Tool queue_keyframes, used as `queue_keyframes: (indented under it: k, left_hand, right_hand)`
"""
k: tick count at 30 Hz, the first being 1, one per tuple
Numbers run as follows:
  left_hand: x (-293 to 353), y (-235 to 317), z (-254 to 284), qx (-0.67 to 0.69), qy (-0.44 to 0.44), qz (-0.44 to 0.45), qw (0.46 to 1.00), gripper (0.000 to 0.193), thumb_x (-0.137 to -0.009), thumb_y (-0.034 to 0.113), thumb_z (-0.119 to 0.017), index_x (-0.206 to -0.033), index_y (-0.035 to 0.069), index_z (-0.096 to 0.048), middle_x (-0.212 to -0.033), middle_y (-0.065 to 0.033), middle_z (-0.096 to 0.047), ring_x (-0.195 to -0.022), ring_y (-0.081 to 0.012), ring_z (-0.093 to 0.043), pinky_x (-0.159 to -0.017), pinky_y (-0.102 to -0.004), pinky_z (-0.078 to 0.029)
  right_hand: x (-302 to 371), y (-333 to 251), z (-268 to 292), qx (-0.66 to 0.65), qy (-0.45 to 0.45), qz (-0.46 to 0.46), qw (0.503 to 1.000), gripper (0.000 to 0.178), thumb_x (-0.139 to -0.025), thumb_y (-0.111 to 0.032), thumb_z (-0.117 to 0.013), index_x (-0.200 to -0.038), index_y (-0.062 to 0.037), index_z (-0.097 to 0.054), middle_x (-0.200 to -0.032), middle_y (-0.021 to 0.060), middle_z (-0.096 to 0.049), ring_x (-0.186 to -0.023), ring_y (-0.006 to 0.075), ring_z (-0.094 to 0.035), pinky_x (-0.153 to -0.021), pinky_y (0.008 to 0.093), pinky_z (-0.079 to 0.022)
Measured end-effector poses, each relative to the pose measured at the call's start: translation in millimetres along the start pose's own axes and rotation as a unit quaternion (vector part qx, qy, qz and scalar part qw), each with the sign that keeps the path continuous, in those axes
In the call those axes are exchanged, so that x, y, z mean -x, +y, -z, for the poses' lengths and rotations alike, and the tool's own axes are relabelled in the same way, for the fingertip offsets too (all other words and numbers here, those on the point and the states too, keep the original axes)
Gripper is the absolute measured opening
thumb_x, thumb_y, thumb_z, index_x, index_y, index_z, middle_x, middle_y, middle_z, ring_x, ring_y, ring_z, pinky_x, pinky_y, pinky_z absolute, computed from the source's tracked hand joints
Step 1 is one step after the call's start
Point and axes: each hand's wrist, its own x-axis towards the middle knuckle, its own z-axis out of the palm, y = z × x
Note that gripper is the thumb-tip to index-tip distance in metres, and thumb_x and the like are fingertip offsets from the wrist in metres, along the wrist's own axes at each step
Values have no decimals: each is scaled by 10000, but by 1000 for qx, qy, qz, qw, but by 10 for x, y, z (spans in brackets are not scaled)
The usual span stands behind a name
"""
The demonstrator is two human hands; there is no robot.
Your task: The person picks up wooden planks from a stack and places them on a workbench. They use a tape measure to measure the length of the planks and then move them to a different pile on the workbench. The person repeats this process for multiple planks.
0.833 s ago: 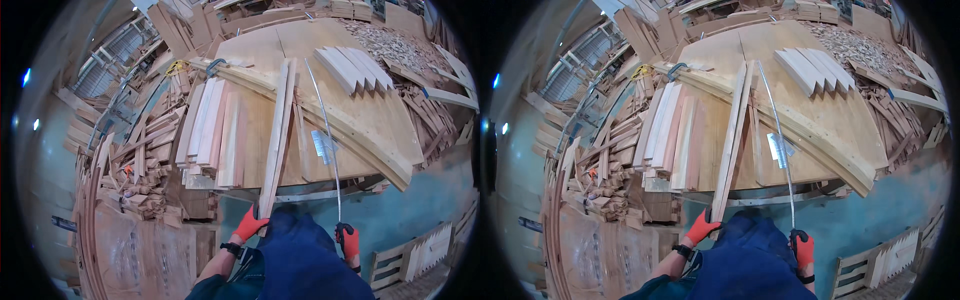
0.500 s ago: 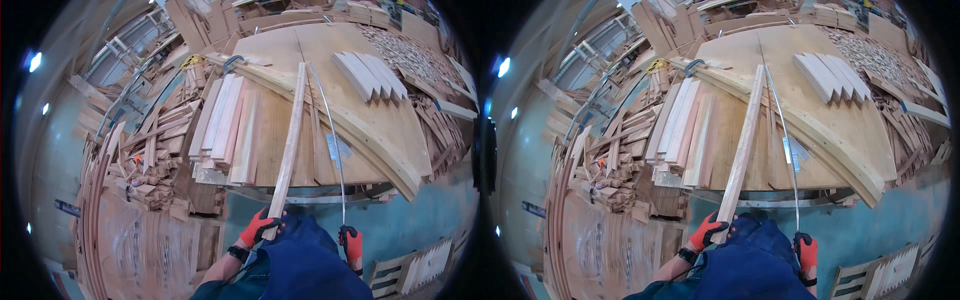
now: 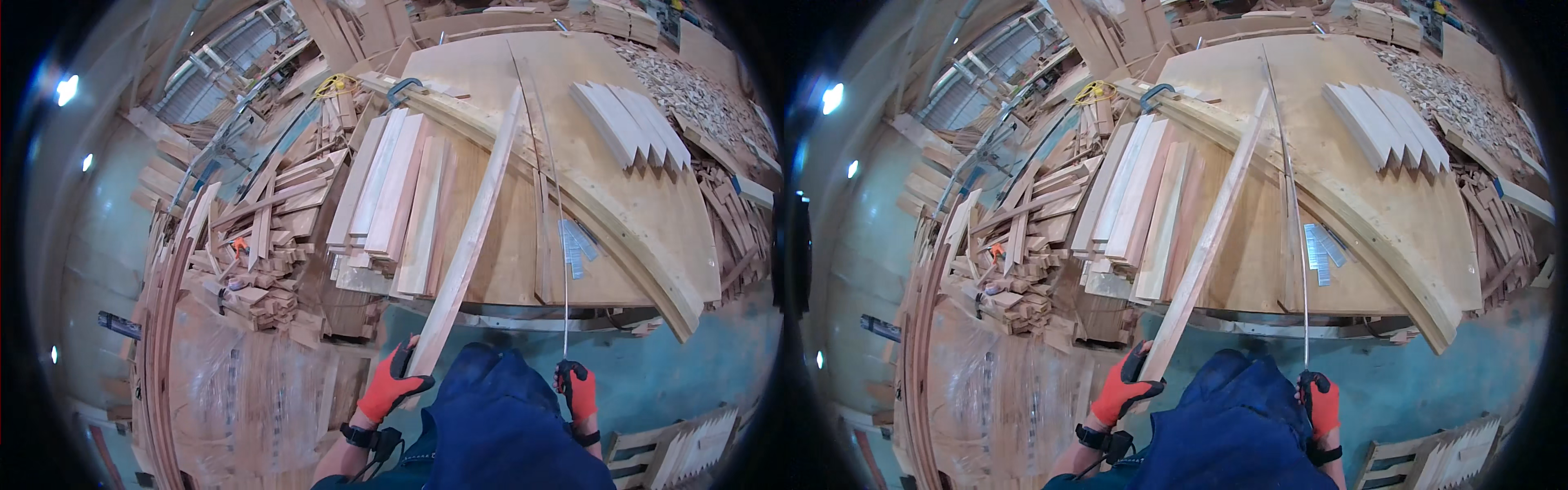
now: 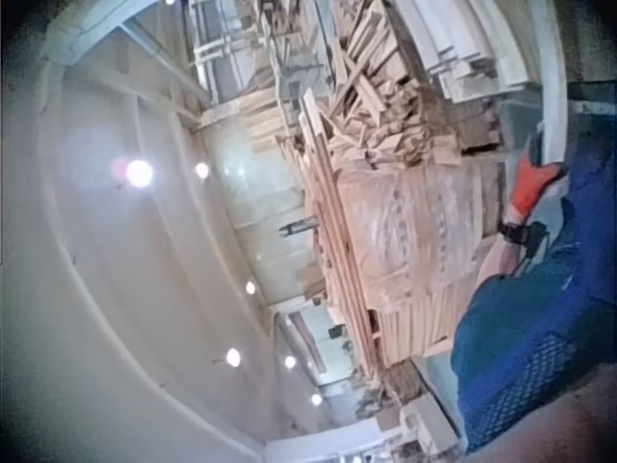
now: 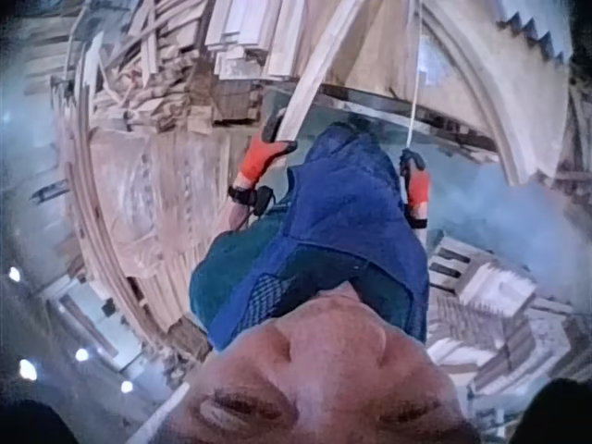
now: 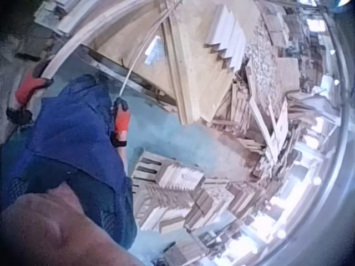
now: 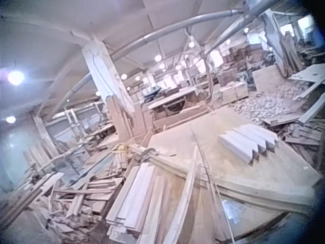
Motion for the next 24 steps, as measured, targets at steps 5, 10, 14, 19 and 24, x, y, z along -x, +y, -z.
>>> queue_keyframes:
  k: [5,10,14,19,24]
  left_hand:
    - [73,64,178,-88,59,-51,993,911,-719,179,-873,-1476,-35,-414,-1481,-146,-481,-1397,-206,-405,-1155,-351,-321]
    - [-11,136,197,-225,157,-96,957,1009,-710,246,-868,-1511,-39,-323,-1460,-209,-496,-1355,-250,-473,-1112,-368,-385]
    - [-102,60,58,-292,217,-8,932,972,-704,235,-845,-1500,-21,-350,-1378,-212,-572,-1216,-294,-603,-1002,-399,-486]
    - [-161,-139,77,-391,235,-75,887,966,-700,264,-826,-1490,-23,-351,-1364,-253,-565,-1234,-365,-586,-1009,-412,-480]
    - [-225,-124,215,-416,251,-39,873,957,-716,271,-814,-1494,-17,-338,-1418,-246,-501,-1320,-364,-498,-1066,-431,-428]
  right_hand:
    - [-107,-64,-69,-17,-36,21,999,263,-1006,-240,-585,-943,3,-667,-760,42,-642,-639,110,-604,-578,256,-472]
    - [-167,-75,-134,-29,-33,25,999,264,-1006,-257,-597,-989,-3,-668,-774,38,-647,-634,105,-602,-586,246,-473]
    - [-195,-48,-140,-32,-27,25,999,276,-1006,-268,-601,-999,-2,-673,-784,32,-649,-637,98,-602,-595,236,-478]
    - [-151,-12,-78,9,-4,29,1000,291,-989,-313,-607,-959,-29,-664,-776,37,-643,-627,119,-618,-573,247,-487]
    - [-156,72,85,46,-2,17,999,308,-992,-330,-601,-933,-34,-667,-749,27,-639,-607,113,-608,-539,243,-460]
